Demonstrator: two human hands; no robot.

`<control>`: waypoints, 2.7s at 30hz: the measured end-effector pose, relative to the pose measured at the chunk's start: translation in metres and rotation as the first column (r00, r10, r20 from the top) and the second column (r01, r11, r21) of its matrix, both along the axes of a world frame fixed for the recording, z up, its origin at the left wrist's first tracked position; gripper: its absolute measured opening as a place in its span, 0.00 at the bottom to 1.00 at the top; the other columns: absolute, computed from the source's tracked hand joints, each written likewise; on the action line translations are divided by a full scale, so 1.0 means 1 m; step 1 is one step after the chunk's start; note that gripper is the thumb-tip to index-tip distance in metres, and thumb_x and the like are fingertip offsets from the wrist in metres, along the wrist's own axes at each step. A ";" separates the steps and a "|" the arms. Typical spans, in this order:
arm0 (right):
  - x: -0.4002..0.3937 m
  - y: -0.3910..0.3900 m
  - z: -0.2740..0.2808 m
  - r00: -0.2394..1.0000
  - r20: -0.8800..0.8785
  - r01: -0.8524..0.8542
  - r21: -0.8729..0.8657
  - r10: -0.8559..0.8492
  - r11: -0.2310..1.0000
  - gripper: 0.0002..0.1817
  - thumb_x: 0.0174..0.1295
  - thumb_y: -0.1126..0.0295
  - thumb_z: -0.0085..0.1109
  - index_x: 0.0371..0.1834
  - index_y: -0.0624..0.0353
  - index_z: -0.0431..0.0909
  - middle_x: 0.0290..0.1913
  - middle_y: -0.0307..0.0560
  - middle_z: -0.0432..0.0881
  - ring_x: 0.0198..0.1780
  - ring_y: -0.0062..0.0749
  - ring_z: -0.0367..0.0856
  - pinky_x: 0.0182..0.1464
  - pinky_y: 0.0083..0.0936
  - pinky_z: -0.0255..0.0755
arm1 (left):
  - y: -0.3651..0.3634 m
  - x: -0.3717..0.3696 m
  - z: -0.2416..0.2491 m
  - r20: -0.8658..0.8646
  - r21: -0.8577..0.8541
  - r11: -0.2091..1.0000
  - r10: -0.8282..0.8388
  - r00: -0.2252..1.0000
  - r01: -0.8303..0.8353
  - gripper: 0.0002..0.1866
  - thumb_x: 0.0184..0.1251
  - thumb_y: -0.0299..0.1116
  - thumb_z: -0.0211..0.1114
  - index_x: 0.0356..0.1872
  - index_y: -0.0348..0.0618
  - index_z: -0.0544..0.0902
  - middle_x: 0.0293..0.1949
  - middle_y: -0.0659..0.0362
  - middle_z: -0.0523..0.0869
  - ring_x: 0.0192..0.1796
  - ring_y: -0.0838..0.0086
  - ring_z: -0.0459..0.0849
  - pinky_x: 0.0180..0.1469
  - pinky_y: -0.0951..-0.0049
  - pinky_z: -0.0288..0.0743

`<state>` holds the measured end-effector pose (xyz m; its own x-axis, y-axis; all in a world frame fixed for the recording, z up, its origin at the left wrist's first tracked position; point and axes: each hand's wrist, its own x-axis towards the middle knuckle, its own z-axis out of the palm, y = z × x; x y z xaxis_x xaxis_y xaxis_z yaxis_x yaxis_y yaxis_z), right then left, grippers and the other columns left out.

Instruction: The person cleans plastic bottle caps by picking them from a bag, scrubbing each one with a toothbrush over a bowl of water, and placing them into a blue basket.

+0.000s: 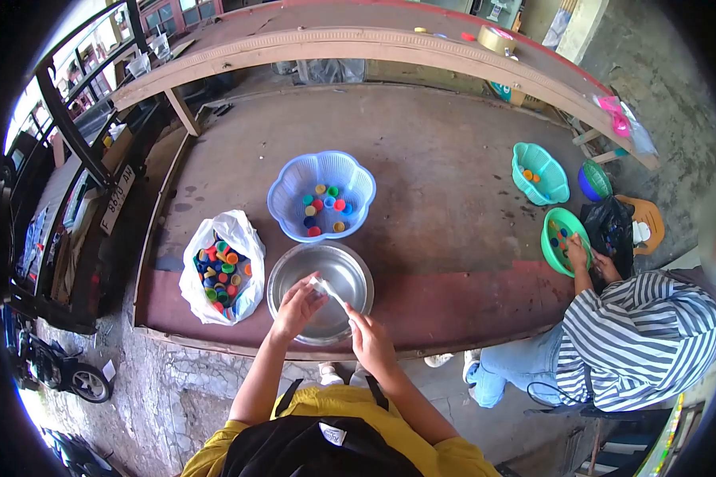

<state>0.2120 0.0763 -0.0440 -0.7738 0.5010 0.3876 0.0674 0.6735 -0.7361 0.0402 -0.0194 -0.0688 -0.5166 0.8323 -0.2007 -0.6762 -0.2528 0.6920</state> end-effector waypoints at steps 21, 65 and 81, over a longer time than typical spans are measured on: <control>-0.002 0.013 0.006 0.994 0.088 -0.084 0.154 0.071 0.984 0.29 0.59 0.76 0.53 0.65 0.40 0.68 0.30 0.47 0.76 0.27 0.42 0.78 0.29 0.37 0.74 | -0.019 -0.006 0.022 -0.721 -0.218 0.976 -0.157 0.675 -0.006 0.06 0.68 0.19 0.53 0.44 0.32 0.72 0.54 0.54 0.78 0.54 0.76 0.76 0.55 0.76 0.74; -0.015 -0.021 0.003 0.989 -0.143 0.005 -0.238 -0.040 0.971 0.17 0.65 0.79 0.49 0.57 0.61 0.73 0.24 0.43 0.72 0.25 0.21 0.70 0.29 0.18 0.66 | -0.015 0.018 0.003 0.116 0.102 0.994 0.037 0.993 -0.049 0.08 0.70 0.30 0.55 0.47 0.42 0.76 0.50 0.60 0.79 0.56 0.75 0.75 0.59 0.69 0.68; -0.011 -0.014 -0.028 0.989 0.137 0.031 0.150 -0.051 0.988 0.28 0.56 0.76 0.56 0.62 0.45 0.71 0.29 0.48 0.74 0.28 0.46 0.77 0.31 0.38 0.72 | -0.003 0.027 0.000 0.527 0.057 0.995 0.045 0.848 -0.088 0.19 0.72 0.36 0.49 0.61 0.44 0.68 0.62 0.57 0.74 0.66 0.70 0.68 0.63 0.63 0.63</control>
